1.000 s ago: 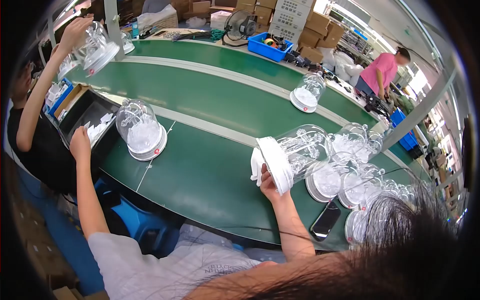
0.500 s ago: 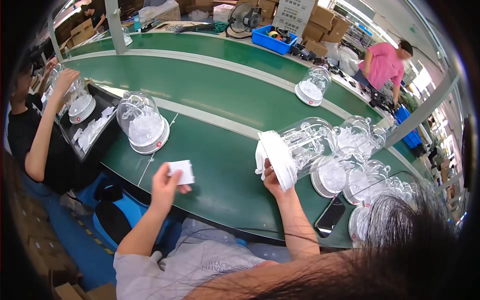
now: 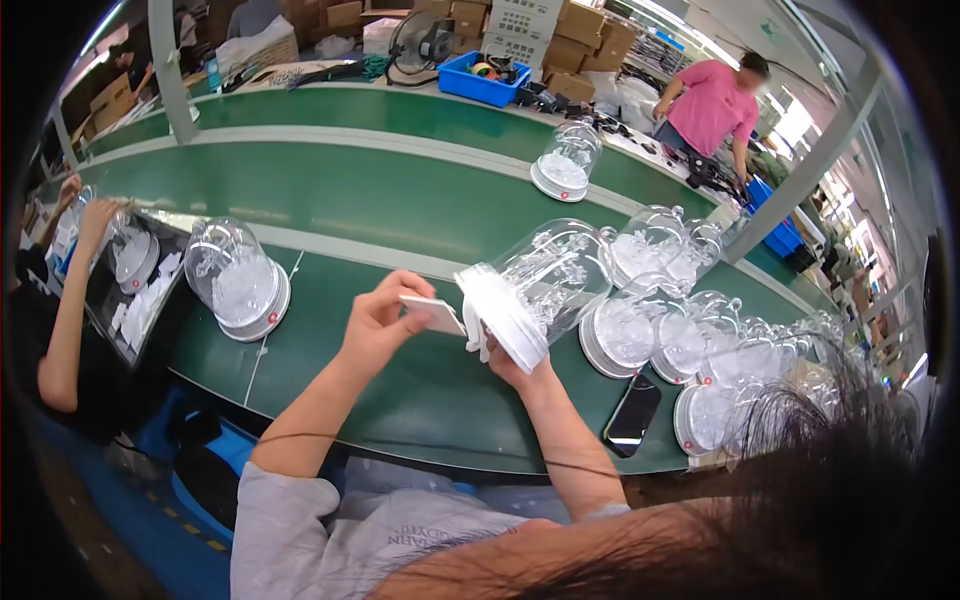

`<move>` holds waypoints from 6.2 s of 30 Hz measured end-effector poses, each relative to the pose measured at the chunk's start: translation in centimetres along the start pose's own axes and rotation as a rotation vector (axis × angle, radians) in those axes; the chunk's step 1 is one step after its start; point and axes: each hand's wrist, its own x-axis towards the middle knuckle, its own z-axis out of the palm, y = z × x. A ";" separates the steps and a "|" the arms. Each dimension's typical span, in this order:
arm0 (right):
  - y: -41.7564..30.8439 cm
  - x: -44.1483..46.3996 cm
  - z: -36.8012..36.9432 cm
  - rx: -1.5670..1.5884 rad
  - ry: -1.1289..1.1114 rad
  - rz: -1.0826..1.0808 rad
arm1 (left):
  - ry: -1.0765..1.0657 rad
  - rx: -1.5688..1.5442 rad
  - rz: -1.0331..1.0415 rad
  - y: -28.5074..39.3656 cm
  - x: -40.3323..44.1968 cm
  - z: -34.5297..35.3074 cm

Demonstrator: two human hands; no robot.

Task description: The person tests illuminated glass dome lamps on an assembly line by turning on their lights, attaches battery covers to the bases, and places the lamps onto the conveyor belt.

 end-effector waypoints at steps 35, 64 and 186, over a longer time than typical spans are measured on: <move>2.1 1.1 9.8 -0.593 0.041 0.025 | -0.256 -0.450 -0.742 -2.3 2.1 -1.8; 7.9 3.0 4.3 -2.735 -0.065 -0.016 | 0.223 -1.444 -0.453 -3.2 2.0 -3.9; 16.0 7.2 8.5 -1.847 0.057 -1.712 | 0.145 -0.707 -0.264 -1.4 1.7 -0.4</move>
